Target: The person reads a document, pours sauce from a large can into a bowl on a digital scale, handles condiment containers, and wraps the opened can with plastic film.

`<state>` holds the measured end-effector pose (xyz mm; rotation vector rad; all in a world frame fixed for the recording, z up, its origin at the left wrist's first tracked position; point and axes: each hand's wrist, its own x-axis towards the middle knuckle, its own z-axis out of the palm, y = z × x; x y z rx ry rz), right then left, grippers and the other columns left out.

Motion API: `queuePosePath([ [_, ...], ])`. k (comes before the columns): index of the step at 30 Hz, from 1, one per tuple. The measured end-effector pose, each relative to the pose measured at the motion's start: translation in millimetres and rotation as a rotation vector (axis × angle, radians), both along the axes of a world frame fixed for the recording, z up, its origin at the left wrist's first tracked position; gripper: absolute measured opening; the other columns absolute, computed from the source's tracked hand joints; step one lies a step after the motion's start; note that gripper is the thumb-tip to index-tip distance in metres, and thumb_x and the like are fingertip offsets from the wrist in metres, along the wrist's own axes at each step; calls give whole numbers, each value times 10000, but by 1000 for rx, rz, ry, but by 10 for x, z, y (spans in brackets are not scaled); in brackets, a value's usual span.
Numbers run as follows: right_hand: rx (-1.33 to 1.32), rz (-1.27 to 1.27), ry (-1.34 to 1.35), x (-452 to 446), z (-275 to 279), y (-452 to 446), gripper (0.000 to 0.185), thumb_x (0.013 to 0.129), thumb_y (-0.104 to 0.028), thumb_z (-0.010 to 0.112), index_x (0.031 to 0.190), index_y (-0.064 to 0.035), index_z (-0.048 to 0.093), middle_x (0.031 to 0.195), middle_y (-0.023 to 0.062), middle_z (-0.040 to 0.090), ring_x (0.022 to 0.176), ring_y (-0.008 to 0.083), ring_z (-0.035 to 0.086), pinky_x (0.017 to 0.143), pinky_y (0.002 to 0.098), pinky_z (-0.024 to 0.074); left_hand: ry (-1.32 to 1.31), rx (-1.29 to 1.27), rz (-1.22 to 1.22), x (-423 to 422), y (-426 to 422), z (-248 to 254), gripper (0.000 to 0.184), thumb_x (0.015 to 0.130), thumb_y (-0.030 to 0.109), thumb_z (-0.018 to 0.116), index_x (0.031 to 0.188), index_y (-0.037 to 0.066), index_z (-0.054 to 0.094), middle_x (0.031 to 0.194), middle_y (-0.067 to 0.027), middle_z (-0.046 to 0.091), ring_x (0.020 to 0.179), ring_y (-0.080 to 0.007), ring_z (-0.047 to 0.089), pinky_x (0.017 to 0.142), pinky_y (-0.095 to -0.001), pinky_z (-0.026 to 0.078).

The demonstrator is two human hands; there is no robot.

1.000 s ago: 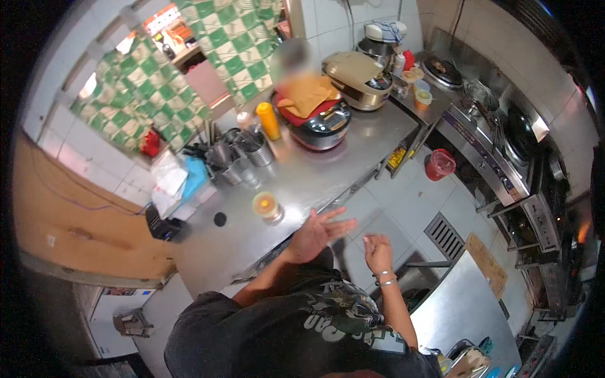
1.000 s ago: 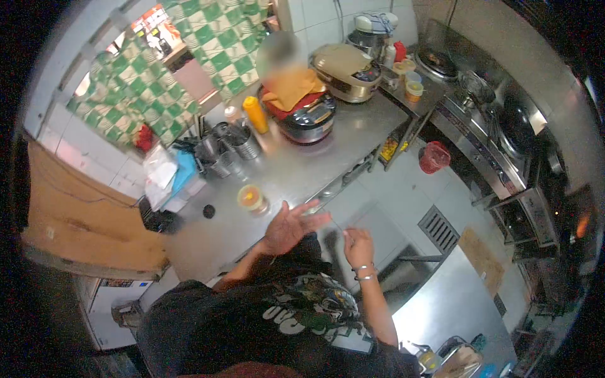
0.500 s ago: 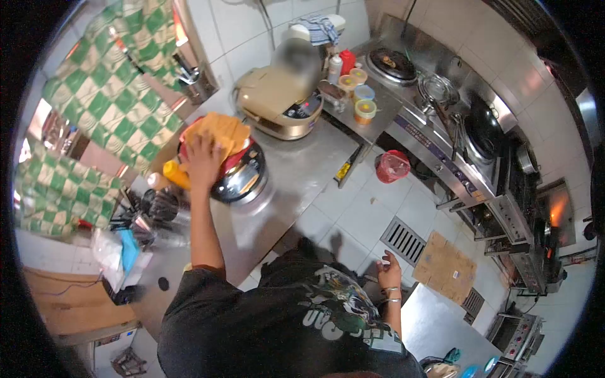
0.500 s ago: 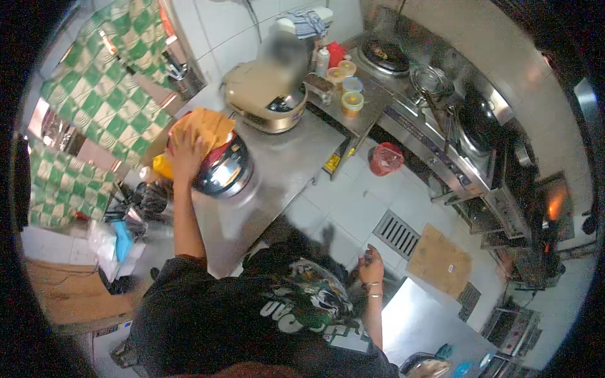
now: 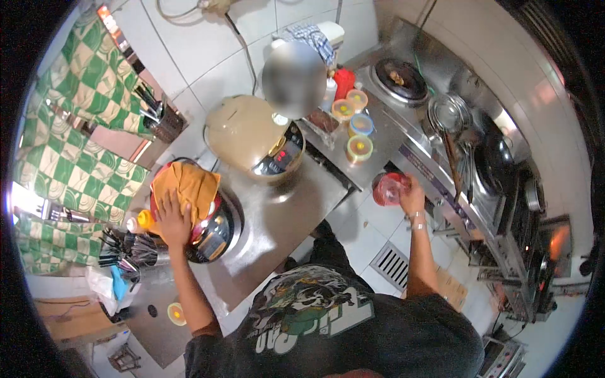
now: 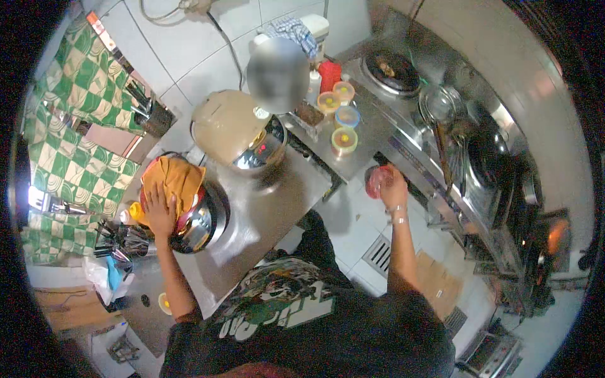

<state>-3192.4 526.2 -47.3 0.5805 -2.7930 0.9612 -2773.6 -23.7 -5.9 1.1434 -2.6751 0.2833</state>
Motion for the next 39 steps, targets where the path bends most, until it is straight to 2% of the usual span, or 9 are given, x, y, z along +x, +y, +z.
queuePosePath([
  [1, -3, 11, -57, -447, 122, -178, 525, 872, -217, 736, 1339, -49, 563, 1154, 226, 685, 1029, 431, 667, 877, 474, 536, 29, 20, -26, 17, -21, 2, 639, 1000, 450, 520, 1557, 182, 362, 1620, -103, 329, 1460, -417, 316, 1172, -608, 243],
  [5, 10, 121, 5, -2092, 250, -1073, 663, 835, -275, 780, 1385, -12, 520, 1260, 238, 644, 1197, 412, 602, 1049, 465, 469, 74, 122, 45, 18, 88, 166, 656, 995, 438, 530, 1571, 187, 341, 1640, -110, 294, 1509, -398, 227, 1210, -594, 125],
  [7, 49, 208, 155, -2837, 72, -1521, 769, 802, -229, 815, 1453, -39, 451, 1257, 221, 639, 1104, 356, 654, 947, 434, 523, 196, 130, 93, -36, 257, 382, 665, 1011, 446, 507, 1577, 148, 326, 1647, -127, 276, 1535, -381, 163, 1226, -565, 56],
  [12, 249, 432, 359, -3976, -85, -2521, 990, 674, -301, 916, 1468, 7, 412, 1294, 252, 602, 1209, 396, 575, 1057, 441, 455, 458, 103, 104, -83, 1141, 664, 681, 1045, 484, 419, 1550, 34, 342, 1626, -167, 304, 1528, -382, 184, 1234, -514, 86],
  [16, 358, 500, 270, -4374, -119, -3113, 1102, 593, -335, 954, 1484, -8, 396, 1363, 253, 560, 1258, 389, 542, 1065, 437, 449, 817, 414, 296, -437, 2469, 553, 745, 1055, 537, 345, 1515, -48, 357, 1564, -187, 404, 1474, -350, 322, 1221, -471, 188],
  [20, 513, 611, 134, -4581, -220, -3315, 1170, 543, -344, 970, 1499, -26, 376, 1364, 248, 571, 1253, 405, 555, 1071, 440, 453, 958, 953, 407, -609, 3388, -29, 772, 1050, 566, 343, 1500, -61, 375, 1537, -198, 433, 1444, -337, 371, 1208, -457, 219],
  [24, 519, 564, 108, -4579, -220, -3234, 990, 569, -304, 952, 1403, -24, 499, 1293, 250, 618, 1209, 401, 592, 1038, 435, 485, 947, 1237, 382, -853, 3841, -324, 774, 1048, 574, 352, 1487, -62, 396, 1515, -204, 455, 1426, -337, 395, 1195, -446, 242],
  [36, 246, 543, -52, -3123, -315, -2349, 597, 691, -311, 877, 1138, -25, 604, 1145, 237, 665, 1079, 431, 633, 897, 485, 525, 835, 1385, 324, -877, 3564, -279, 699, 1058, 547, 393, 1431, -34, 503, 1425, -209, 553, 1355, -330, 489, 1143, -409, 324],
  [39, 163, 528, -71, -2722, -356, -2406, 541, 751, -369, 846, 1096, -21, 617, 1107, 236, 675, 1030, 418, 652, 854, 487, 533, 507, 1216, 304, -979, 3418, -259, 548, 1073, 451, 414, 1424, 52, 545, 1401, -200, 581, 1334, -332, 516, 1120, -411, 364],
])
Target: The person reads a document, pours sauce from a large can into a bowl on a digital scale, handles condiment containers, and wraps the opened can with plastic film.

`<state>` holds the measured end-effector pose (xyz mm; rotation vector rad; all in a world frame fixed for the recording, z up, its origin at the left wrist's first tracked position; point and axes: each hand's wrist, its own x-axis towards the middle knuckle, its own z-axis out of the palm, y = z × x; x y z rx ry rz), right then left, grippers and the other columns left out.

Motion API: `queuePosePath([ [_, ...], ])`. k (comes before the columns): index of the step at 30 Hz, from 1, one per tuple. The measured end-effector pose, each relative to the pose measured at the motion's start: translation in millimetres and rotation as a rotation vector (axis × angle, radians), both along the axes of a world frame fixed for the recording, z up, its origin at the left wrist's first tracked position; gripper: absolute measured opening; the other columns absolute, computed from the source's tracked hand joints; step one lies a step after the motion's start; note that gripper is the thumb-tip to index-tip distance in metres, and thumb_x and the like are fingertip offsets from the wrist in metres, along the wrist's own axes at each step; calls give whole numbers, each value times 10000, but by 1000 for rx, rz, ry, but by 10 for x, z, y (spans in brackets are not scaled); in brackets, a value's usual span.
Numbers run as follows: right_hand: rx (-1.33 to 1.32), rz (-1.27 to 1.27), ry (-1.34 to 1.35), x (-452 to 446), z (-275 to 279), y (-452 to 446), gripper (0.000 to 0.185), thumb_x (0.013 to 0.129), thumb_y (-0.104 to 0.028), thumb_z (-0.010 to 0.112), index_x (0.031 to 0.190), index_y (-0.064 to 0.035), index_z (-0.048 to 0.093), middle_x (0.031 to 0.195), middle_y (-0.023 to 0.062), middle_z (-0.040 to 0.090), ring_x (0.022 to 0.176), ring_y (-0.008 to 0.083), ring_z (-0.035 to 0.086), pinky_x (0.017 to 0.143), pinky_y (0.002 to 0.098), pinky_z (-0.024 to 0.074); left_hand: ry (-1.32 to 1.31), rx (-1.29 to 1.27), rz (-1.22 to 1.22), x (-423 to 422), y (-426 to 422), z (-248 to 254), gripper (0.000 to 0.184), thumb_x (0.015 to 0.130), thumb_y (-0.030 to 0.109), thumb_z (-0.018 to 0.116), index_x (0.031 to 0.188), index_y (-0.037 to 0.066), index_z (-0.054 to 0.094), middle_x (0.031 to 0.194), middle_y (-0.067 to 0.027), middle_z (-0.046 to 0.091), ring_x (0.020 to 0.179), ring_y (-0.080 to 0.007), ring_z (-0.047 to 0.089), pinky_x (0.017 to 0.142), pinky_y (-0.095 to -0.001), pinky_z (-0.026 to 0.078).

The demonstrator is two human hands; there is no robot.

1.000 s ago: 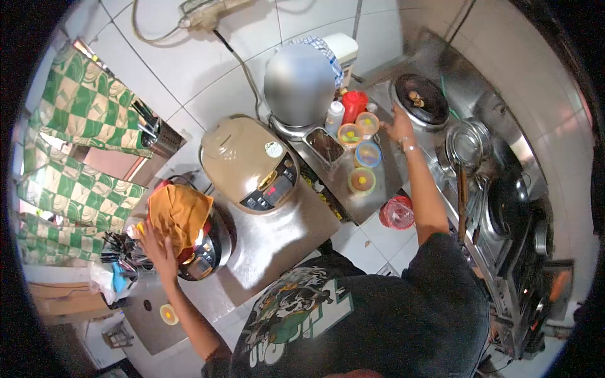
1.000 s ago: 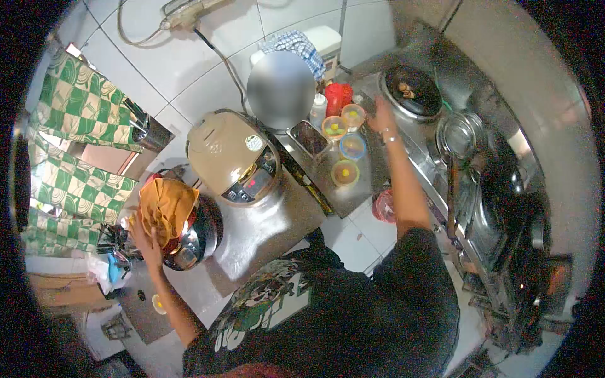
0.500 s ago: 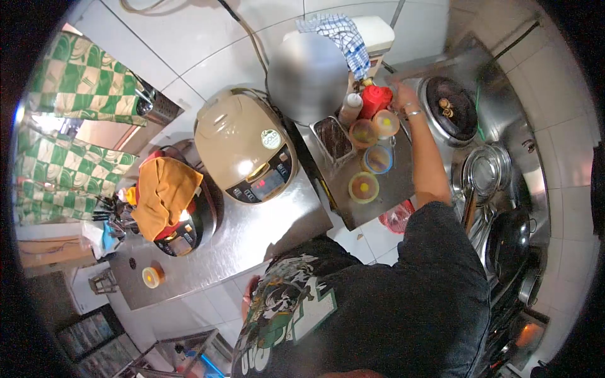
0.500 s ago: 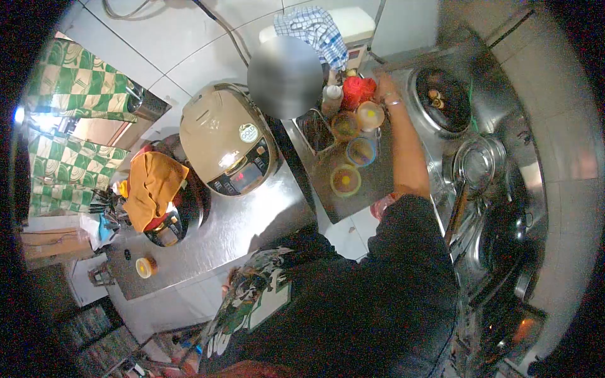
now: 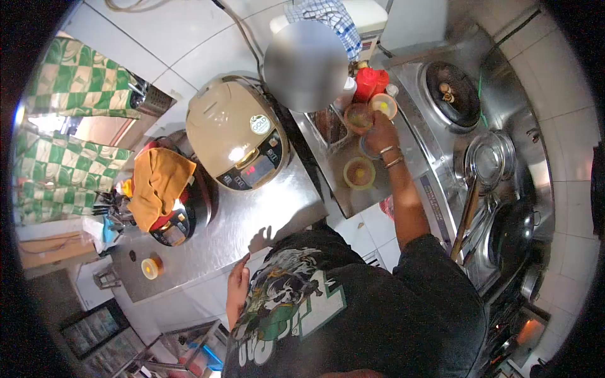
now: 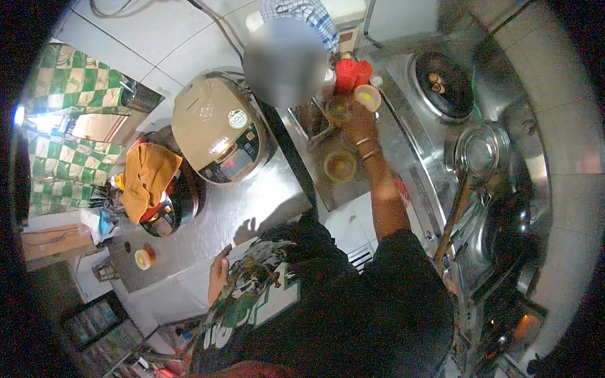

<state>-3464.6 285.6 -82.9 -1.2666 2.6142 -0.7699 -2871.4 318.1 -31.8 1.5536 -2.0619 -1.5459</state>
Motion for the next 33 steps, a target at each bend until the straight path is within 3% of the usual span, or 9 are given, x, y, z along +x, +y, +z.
queuePosePath([
  [7, 162, -49, -724, 941, -547, -264, 482, 888, -441, 735, 1075, -5, 653, 1006, 169, 703, 827, 283, 697, 700, 433, 552, -27, -69, -16, -195, -72, 76, 493, 1076, 378, 410, 1410, 45, 554, 1381, -202, 595, 1319, -347, 530, 1110, -407, 379],
  [9, -274, -448, -1036, 1270, -967, -287, 563, 907, -504, 694, 1162, -3, 655, 1026, 156, 700, 841, 316, 689, 713, 442, 550, -7, -94, 31, -123, -4, 2, 492, 1078, 369, 405, 1402, 31, 558, 1372, -203, 602, 1318, -341, 532, 1112, -398, 380],
  [10, -102, -550, -434, 1441, -1025, -275, 593, 936, -535, 630, 1192, -2, 656, 1057, 199, 704, 881, 383, 691, 741, 463, 559, -6, -94, 33, -112, 30, 9, 492, 1078, 369, 405, 1402, 31, 558, 1372, -203, 602, 1318, -341, 532, 1112, -398, 380],
  [14, 171, -646, -513, 1392, -710, -483, 614, 946, -558, 592, 1223, -12, 635, 1153, 225, 679, 1021, 390, 673, 836, 487, 539, 26, -26, 136, -11, 189, -64, 500, 1084, 373, 390, 1393, 22, 566, 1377, -192, 604, 1321, -322, 533, 1119, -390, 373],
  [17, -210, -960, -1024, 1094, -1295, -750, 462, 991, -444, 542, 1159, -33, 672, 1166, 229, 681, 1074, 366, 667, 870, 489, 531, 51, -18, 149, 6, 179, -34, 525, 1086, 394, 387, 1392, 6, 564, 1383, -188, 601, 1326, -308, 530, 1120, -385, 371],
  [25, -244, -774, -783, 1242, -1503, -902, 292, 987, -259, 565, 984, -9, 717, 1058, 237, 708, 995, 385, 680, 874, 479, 514, 57, -6, 119, 12, 150, 32, 652, 1075, 494, 378, 1400, -49, 533, 1397, -217, 579, 1330, -314, 521, 1127, -403, 367],
  [27, -204, -757, -738, 1285, -1209, -826, 442, 957, -336, 611, 1067, 87, 674, 1106, 305, 683, 1076, 477, 637, 914, 491, 495, 104, 31, 75, 234, 101, -265, 675, 1069, 515, 381, 1411, -50, 522, 1415, -221, 563, 1343, -315, 512, 1125, -408, 370],
  [29, -252, -803, -811, 1445, -666, -739, 341, 957, -308, 574, 998, -11, 737, 1025, 222, 732, 938, 400, 706, 831, 482, 539, 134, 37, 34, 267, 16, -321, 658, 1072, 497, 381, 1414, -48, 518, 1410, -223, 567, 1340, -315, 516, 1126, -408, 370],
  [33, -367, -852, -857, 1744, -130, -536, 408, 950, -362, 591, 994, 15, 738, 1014, 241, 733, 946, 416, 707, 852, 501, 531, 157, 31, -69, 280, -231, -210, 626, 1078, 463, 379, 1421, -44, 511, 1401, -226, 575, 1334, -317, 524, 1127, -410, 370],
])
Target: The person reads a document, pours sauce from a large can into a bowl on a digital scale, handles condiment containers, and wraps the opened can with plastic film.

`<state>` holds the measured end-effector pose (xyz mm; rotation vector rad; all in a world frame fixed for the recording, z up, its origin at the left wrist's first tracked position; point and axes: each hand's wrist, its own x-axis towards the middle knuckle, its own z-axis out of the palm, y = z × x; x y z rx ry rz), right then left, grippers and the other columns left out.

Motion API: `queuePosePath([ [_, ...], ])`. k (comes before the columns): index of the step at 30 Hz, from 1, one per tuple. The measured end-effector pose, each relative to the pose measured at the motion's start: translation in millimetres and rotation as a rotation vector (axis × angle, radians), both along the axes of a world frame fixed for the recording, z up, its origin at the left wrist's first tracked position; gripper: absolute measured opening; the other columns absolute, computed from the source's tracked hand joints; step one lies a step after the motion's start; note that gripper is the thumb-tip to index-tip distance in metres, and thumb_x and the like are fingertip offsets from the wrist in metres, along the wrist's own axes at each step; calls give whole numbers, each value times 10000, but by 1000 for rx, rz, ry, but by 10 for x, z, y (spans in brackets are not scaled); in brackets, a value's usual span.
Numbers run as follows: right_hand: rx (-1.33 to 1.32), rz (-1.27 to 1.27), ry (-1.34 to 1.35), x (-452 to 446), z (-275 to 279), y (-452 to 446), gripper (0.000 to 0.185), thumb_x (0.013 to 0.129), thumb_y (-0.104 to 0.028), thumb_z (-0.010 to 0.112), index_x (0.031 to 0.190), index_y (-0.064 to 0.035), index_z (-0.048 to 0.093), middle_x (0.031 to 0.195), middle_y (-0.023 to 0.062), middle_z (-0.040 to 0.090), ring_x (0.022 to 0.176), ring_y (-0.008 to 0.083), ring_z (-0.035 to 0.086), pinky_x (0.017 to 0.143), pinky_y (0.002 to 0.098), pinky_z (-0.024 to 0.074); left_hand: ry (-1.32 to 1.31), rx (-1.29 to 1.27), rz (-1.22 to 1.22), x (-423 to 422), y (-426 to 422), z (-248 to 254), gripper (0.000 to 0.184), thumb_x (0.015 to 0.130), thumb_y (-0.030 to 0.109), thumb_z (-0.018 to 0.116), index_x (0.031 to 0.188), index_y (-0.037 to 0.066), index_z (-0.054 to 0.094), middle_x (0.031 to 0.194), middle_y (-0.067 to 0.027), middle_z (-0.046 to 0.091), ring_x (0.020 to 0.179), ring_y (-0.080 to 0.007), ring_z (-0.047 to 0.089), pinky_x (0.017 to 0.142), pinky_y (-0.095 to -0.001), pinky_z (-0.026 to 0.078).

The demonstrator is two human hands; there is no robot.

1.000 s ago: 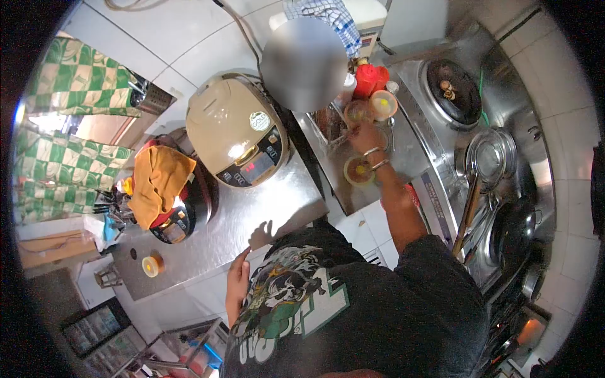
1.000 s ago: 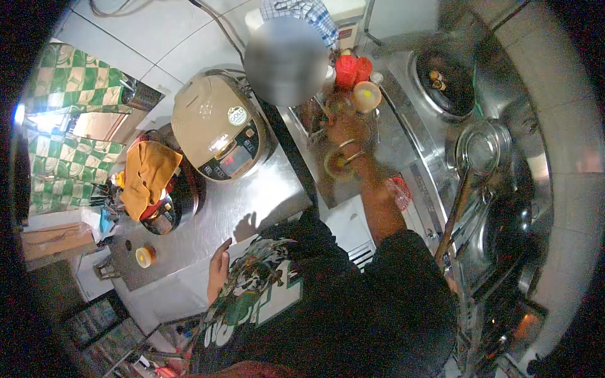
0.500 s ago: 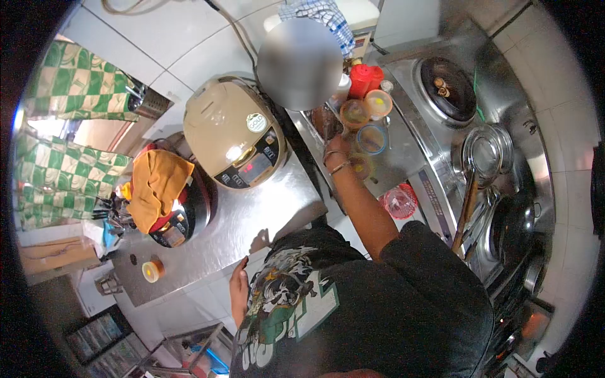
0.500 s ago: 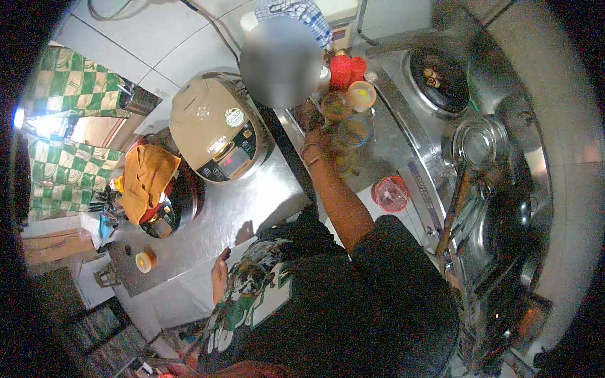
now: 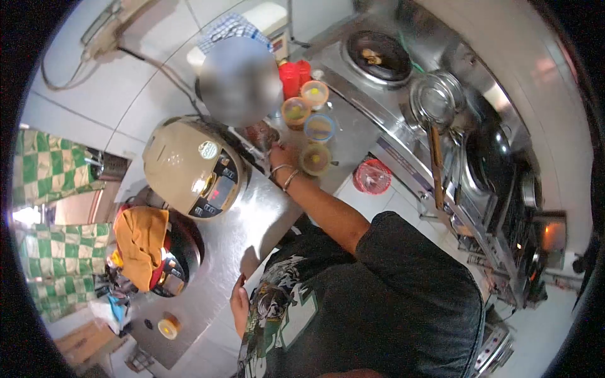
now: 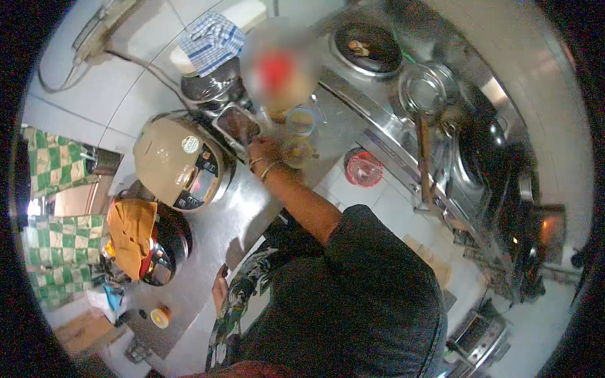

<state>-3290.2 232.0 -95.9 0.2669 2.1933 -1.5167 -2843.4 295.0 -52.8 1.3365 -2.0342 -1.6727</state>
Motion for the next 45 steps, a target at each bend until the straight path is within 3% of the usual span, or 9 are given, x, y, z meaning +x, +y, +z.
queuePosePath([
  [4, 27, 80, 48, 98, -422, 7, 413, 945, -384, 610, 1048, -1, 729, 1042, 270, 717, 985, 456, 683, 897, 508, 521, 35, -6, -126, -74, -279, 54, 595, 1084, 428, 378, 1428, -41, 505, 1392, -229, 584, 1328, -319, 531, 1127, -411, 370],
  [11, -209, -229, 117, 401, 159, 943, 261, 887, -211, 753, 823, 27, 666, 723, 74, 657, 642, 158, 590, 594, 346, 460, 75, 45, -359, -436, -594, -110, 645, 1076, 487, 369, 1408, -44, 525, 1409, -227, 570, 1347, -318, 510, 1141, -408, 346],
  [15, -321, -270, 101, 345, 148, 1719, 158, 880, -184, 690, 884, -37, 747, 878, 115, 750, 792, 248, 699, 718, 388, 536, 110, 42, -491, -739, -687, -223, 653, 1074, 499, 365, 1400, -42, 533, 1413, -213, 571, 1341, -327, 513, 1137, -415, 350],
  [18, -31, -186, 351, 423, 509, 2359, 194, 918, -133, 572, 930, -82, 759, 892, 99, 748, 758, 234, 674, 690, 400, 533, 102, 26, -534, -1240, -738, -168, 534, 1060, 381, 411, 1375, -24, 561, 1391, -227, 583, 1324, -321, 529, 1129, -396, 360],
  [19, 809, 204, 742, 278, 342, 2574, 216, 903, -106, 543, 947, -80, 752, 886, 113, 737, 791, 271, 680, 716, 418, 538, 11, -10, -540, -1403, -808, -196, 487, 1045, 323, 439, 1365, -21, 568, 1378, -234, 589, 1311, -321, 541, 1121, -389, 371],
  [22, 405, -39, 442, 213, 160, 3091, 252, 877, -119, 540, 951, -84, 779, 945, 120, 758, 861, 280, 704, 786, 417, 542, 20, -215, -587, -1883, -715, 397, 422, 976, 202, 532, 1334, -16, 580, 1291, -213, 645, 1214, -339, 610, 1043, -394, 454],
  [24, -278, -558, 198, 127, -135, 3312, 50, 859, -62, 746, 824, -57, 711, 781, -10, 646, 665, 102, 554, 585, 261, 428, 163, -341, -554, -2208, -735, 330, 379, 959, 213, 615, 1273, 2, 628, 1200, -203, 679, 1109, -343, 649, 974, -405, 491],
  [32, -460, -608, 28, -469, -542, 3571, 103, 888, -73, 721, 810, -102, 660, 706, -54, 589, 561, 66, 453, 524, 241, 326, 176, -581, -491, -3957, -802, 146, 345, 888, 202, 722, 1172, 14, 667, 1069, -211, 675, 961, -379, 656, 841, -433, 521],
  [45, -430, -289, -110, -1337, -684, 3488, 103, 947, -134, 685, 944, -35, 658, 820, -10, 603, 705, 80, 526, 612, 249, 407, -120, -649, 36, -5703, -997, -1067, 984, 663, 462, 878, 1342, -43, 375, 1261, -284, 490, 1187, -462, 499, 996, -518, 454],
])
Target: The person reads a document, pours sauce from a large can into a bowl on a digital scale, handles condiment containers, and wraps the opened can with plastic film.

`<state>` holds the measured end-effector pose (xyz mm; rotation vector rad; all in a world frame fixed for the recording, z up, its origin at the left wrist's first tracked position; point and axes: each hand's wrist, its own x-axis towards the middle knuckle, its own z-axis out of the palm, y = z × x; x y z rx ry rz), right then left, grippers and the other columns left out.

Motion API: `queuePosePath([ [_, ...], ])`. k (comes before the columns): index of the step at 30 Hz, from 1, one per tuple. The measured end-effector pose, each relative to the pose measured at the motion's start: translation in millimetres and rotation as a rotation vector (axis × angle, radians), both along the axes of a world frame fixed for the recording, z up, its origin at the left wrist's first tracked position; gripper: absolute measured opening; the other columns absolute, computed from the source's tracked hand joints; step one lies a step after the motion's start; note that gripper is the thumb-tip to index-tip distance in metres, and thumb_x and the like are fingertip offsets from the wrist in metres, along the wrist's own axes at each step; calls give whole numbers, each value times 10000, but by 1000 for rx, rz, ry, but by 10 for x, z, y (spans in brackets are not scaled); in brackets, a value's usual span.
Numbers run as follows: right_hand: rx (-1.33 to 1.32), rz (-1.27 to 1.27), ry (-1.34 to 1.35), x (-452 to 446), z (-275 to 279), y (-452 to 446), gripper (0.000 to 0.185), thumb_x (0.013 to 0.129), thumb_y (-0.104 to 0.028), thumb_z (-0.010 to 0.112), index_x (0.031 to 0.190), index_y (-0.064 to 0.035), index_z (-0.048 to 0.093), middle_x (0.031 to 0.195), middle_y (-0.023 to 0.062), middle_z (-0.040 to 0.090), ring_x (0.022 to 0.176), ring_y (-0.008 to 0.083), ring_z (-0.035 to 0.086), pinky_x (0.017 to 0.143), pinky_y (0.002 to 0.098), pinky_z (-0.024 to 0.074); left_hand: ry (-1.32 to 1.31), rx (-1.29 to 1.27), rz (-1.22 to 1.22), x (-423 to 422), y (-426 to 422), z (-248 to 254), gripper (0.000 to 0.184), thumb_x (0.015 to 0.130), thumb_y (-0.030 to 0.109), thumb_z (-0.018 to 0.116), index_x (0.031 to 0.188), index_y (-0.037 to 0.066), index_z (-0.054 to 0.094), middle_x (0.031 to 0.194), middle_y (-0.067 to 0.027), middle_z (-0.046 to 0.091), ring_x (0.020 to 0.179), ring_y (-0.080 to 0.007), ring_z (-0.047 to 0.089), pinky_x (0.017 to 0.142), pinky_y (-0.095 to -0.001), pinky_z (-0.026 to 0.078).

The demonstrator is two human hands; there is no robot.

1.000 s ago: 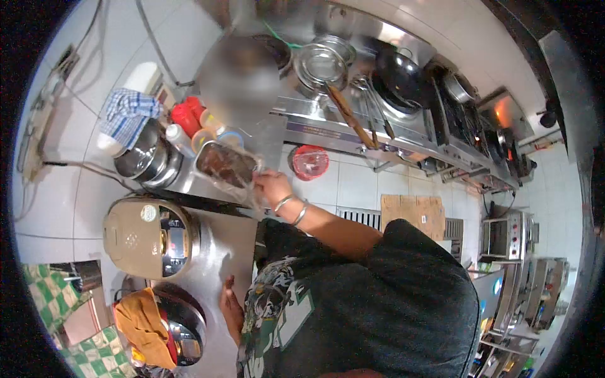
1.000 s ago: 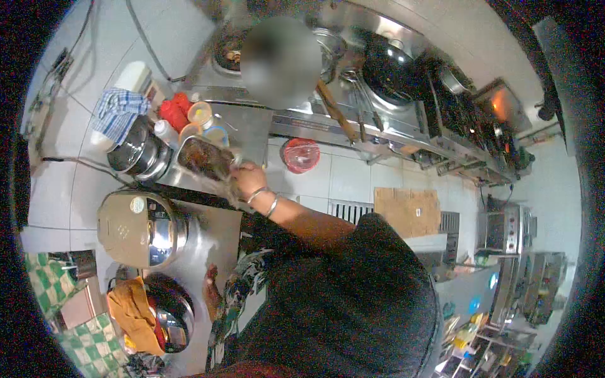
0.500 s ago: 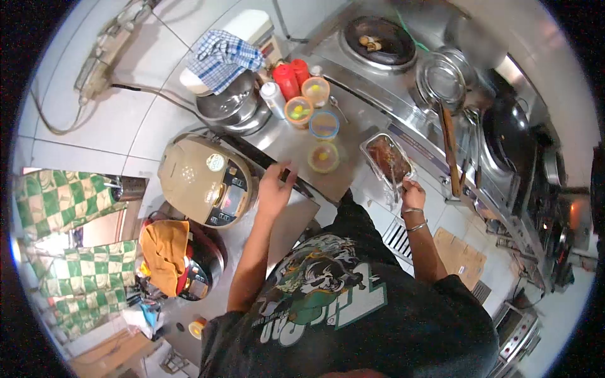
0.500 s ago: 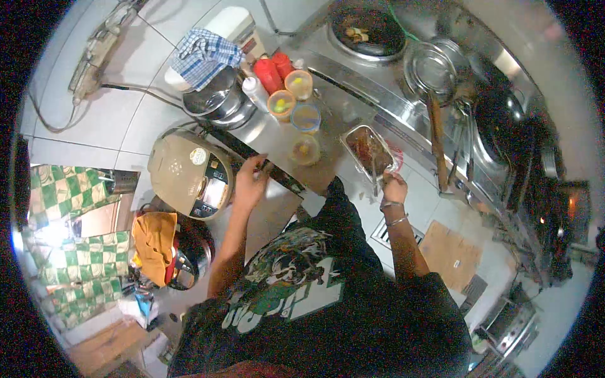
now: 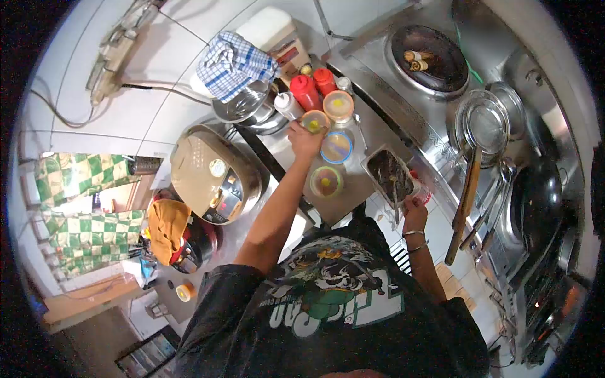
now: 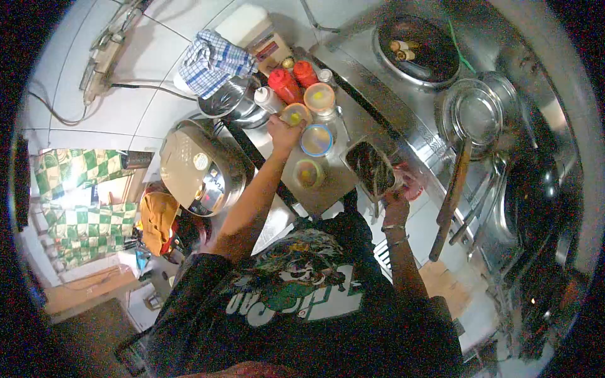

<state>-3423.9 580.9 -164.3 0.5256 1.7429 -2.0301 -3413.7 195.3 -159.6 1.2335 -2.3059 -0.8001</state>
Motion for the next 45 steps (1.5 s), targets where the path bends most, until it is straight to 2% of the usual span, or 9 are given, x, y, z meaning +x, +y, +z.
queuePosePath([
  [15, 16, 152, 42, -260, -93, -53, 98, 951, -120, 685, 901, -41, 657, 769, -15, 594, 645, 85, 457, 587, 266, 355, -252, 36, 186, -18, 102, 146, 999, 631, 521, 833, 1333, 3, 347, 1295, -241, 451, 1264, -422, 440, 994, -537, 460],
  [25, -13, 187, 44, -321, -227, -40, 146, 970, -163, 672, 960, -17, 671, 864, 19, 651, 762, 110, 558, 708, 290, 447, -178, -127, 303, 733, -362, 191, 892, 586, 549, 821, 1179, 1, 444, 1105, -234, 576, 1057, -436, 588, 936, -511, 489],
  [27, -61, 192, 37, -328, -219, -42, 158, 972, -164, 670, 985, -7, 671, 906, 34, 664, 812, 123, 583, 757, 302, 469, -191, -280, 202, 797, -509, 49, 947, 576, 555, 836, 1217, -24, 449, 1121, -245, 572, 1085, -442, 567, 964, -510, 461],
  [28, -37, 214, 35, -340, -247, -41, 217, 951, -172, 680, 1065, 12, 659, 1001, 57, 666, 888, 157, 592, 799, 319, 486, -288, -572, 270, 774, -471, 3, 959, 619, 562, 831, 1267, -35, 450, 1164, -266, 567, 1097, -452, 549, 980, -499, 437],
  [29, -15, 234, 34, -363, -266, -44, 304, 930, -180, 690, 1145, 31, 647, 1096, 81, 667, 964, 191, 601, 841, 335, 502, -286, -572, 270, 696, -361, 123, 959, 619, 562, 831, 1267, -35, 450, 1164, -266, 567, 1097, -452, 549, 980, -499, 437],
  [33, 66, 318, 185, -391, -260, -65, 273, 941, -182, 694, 1111, 30, 664, 1027, 59, 669, 906, 168, 599, 787, 320, 510, -53, -199, -338, 419, 346, 544, 973, 685, 532, 828, 1373, -5, 397, 1380, -242, 462, 1269, -418, 459, 1041, -549, 382],
  [36, -41, 207, 94, -416, -169, -124, 231, 948, -188, 699, 1050, 18, 675, 953, 41, 665, 837, 140, 596, 721, 304, 511, -128, -413, -397, 220, 738, 501, 1037, 655, 518, 851, 1428, 31, 362, 1398, -209, 440, 1275, -406, 451, 1051, -556, 372],
  [41, 53, 243, 73, -475, -24, -163, 162, 972, -150, 668, 898, -6, 680, 860, 10, 630, 796, 108, 542, 738, 285, 452, -467, -87, -387, 101, 660, 432, 1094, 626, 513, 873, 1466, 74, 328, 1354, -200, 471, 1262, -404, 478, 1072, -537, 370],
  [45, 8, 269, 48, -486, -580, -102, 171, 970, -151, 672, 915, 11, 681, 875, 26, 644, 808, 117, 552, 742, 289, 457, -448, -100, -313, 410, 388, 396, 1078, 611, 466, 885, 1439, 44, 340, 1321, -212, 492, 1237, -410, 494, 1044, -530, 406],
])
